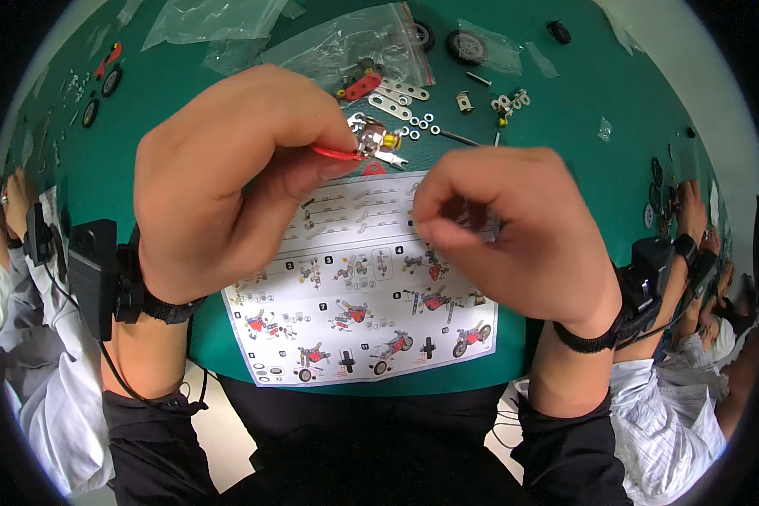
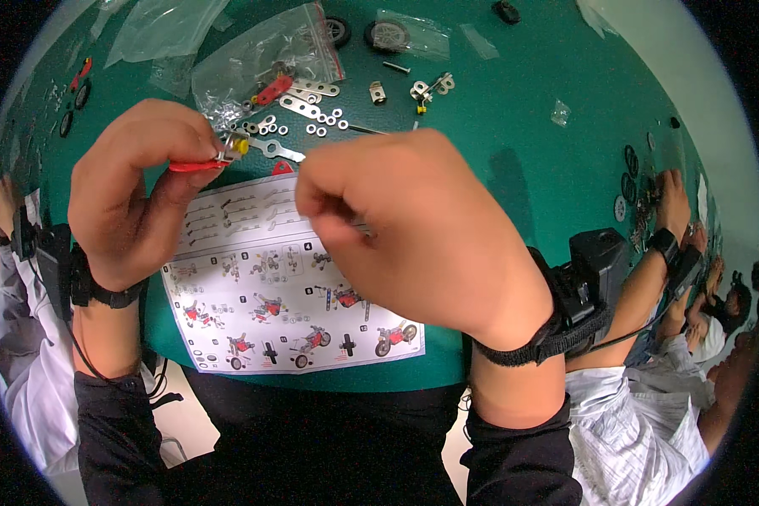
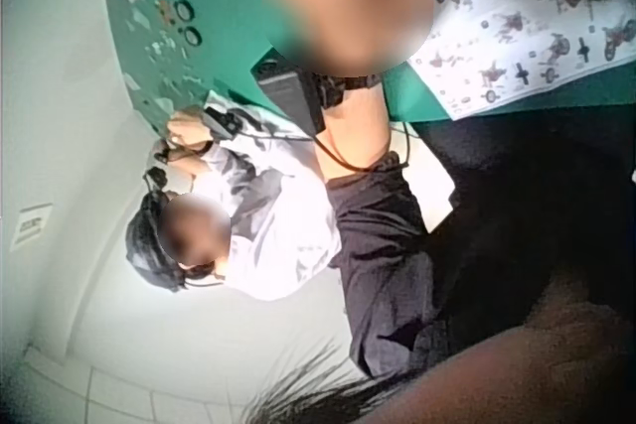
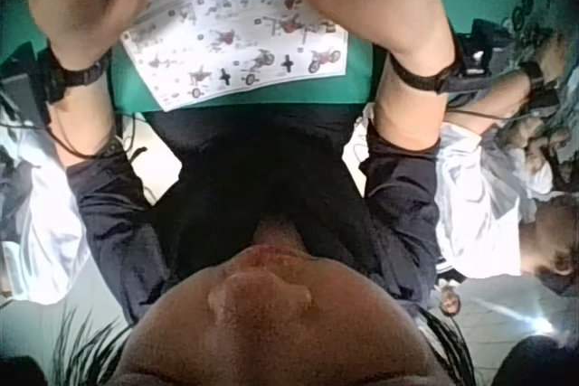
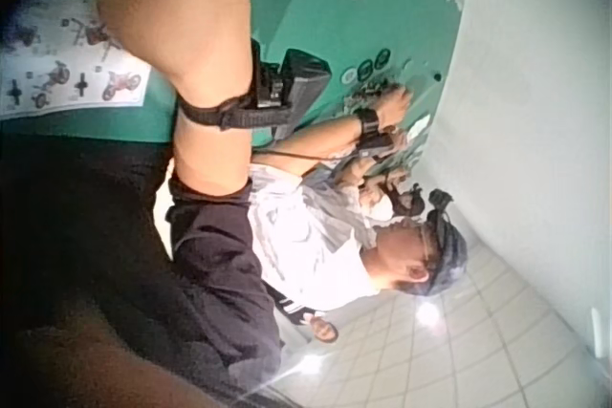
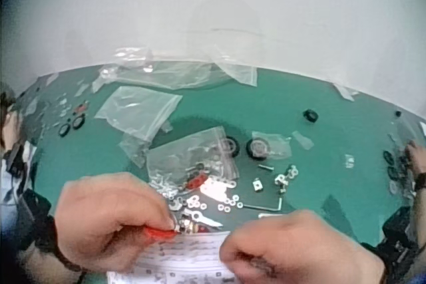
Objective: The person assembles a toy motorcycle by joining metal plates and brackets with screws and nuts. They refer to the instruction manual, pick up a red metal plate, and insert a screw through the plate and a metal bracket.
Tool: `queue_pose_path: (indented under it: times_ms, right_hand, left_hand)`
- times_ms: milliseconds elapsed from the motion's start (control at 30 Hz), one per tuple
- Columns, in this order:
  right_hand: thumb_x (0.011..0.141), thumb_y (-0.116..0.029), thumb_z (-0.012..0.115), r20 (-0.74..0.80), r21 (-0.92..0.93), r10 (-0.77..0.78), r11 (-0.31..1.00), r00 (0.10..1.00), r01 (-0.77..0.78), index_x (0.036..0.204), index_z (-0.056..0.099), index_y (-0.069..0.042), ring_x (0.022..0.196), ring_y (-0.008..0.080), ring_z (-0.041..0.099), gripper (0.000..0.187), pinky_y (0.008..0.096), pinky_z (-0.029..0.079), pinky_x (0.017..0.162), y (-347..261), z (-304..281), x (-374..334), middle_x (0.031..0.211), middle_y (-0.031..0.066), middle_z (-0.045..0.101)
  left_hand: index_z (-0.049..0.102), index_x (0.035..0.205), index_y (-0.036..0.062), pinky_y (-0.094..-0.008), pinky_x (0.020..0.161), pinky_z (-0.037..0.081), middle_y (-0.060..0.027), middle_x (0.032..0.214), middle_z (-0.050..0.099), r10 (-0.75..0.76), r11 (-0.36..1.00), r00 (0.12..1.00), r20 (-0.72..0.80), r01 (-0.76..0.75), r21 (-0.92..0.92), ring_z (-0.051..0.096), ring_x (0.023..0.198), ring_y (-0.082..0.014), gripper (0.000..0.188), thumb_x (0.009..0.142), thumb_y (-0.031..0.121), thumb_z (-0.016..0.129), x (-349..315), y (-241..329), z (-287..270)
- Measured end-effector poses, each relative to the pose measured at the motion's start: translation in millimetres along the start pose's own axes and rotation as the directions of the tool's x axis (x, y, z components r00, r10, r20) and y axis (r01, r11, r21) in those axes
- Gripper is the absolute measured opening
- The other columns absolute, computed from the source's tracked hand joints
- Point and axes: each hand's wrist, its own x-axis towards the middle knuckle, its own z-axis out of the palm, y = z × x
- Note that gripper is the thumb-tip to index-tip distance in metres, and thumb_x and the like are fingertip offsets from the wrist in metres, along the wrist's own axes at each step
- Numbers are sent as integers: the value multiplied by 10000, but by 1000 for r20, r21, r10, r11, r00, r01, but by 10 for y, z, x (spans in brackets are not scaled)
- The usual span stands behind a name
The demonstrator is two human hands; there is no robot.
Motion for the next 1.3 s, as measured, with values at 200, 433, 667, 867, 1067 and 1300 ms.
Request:
queue_pose_path:
  times_ms: [200, 433, 667, 867, 1067, 1300]
  right_hand:
    - [689, 51, 650, 188, -111, 61, 993, 980, -41, 715, 586, -4, 531, 194, 575, 89, 273, 448, 501, 21, 2, -5, 633, 96, 562]
    - [698, -11, 736, -216, 89, -109, 987, 970, 131, 1008, 631, -13, 644, 75, 544, 327, 203, 410, 546, -148, 26, 21, 731, -1, 585]
    - [666, 28, 678, -134, 46, -348, 933, 928, 357, 992, 660, 21, 582, 134, 544, 327, 225, 392, 510, -6, 32, 75, 700, 68, 598]
    - [662, 35, 627, -105, 78, -390, 914, 915, 399, 901, 652, 10, 619, 152, 571, 242, 244, 404, 526, 28, 2, 62, 745, 80, 630]
    - [677, 74, 631, -4, 304, -269, 917, 963, 258, 879, 623, 4, 674, 133, 574, 214, 240, 420, 575, 0, -35, 27, 829, 59, 628]
    - [701, 159, 626, 237, 637, -72, 765, 969, -99, 918, 576, 42, 780, 151, 621, 252, 263, 497, 697, -17, -21, -30, 885, 77, 606]
  left_hand:
    - [590, 856, -15, -309, 656, 478, -129, 791, 613, 61, 998, 998, 19, -61, 5, 609, 726, -255, 180, 703, -59, 673, 8, 30, -9]
    - [580, 839, -6, -305, 638, 477, -126, 782, 614, 76, 995, 997, 32, -74, -65, 608, 710, -247, 201, 674, -96, 651, 7, 82, -3]
    - [577, 833, 24, -296, 629, 467, -113, 778, 610, 66, 980, 998, 2, -64, -188, 595, 706, -234, 221, 654, -100, 612, -3, 129, 48]
    - [574, 835, 39, -301, 639, 467, -110, 799, 606, 60, 984, 998, -19, -62, -166, 591, 725, -225, 198, 678, -63, 641, 14, 173, 58]
    - [548, 851, 42, -295, 623, 460, -114, 794, 589, 65, 966, 997, 30, -55, -254, 568, 704, -223, 179, 721, -20, 655, 29, 155, 51]
    - [539, 894, 23, -307, 613, 454, -132, 766, 581, -21, 917, 997, -78, -12, -398, 554, 688, -222, 167, 763, 44, 640, -15, 169, 152]
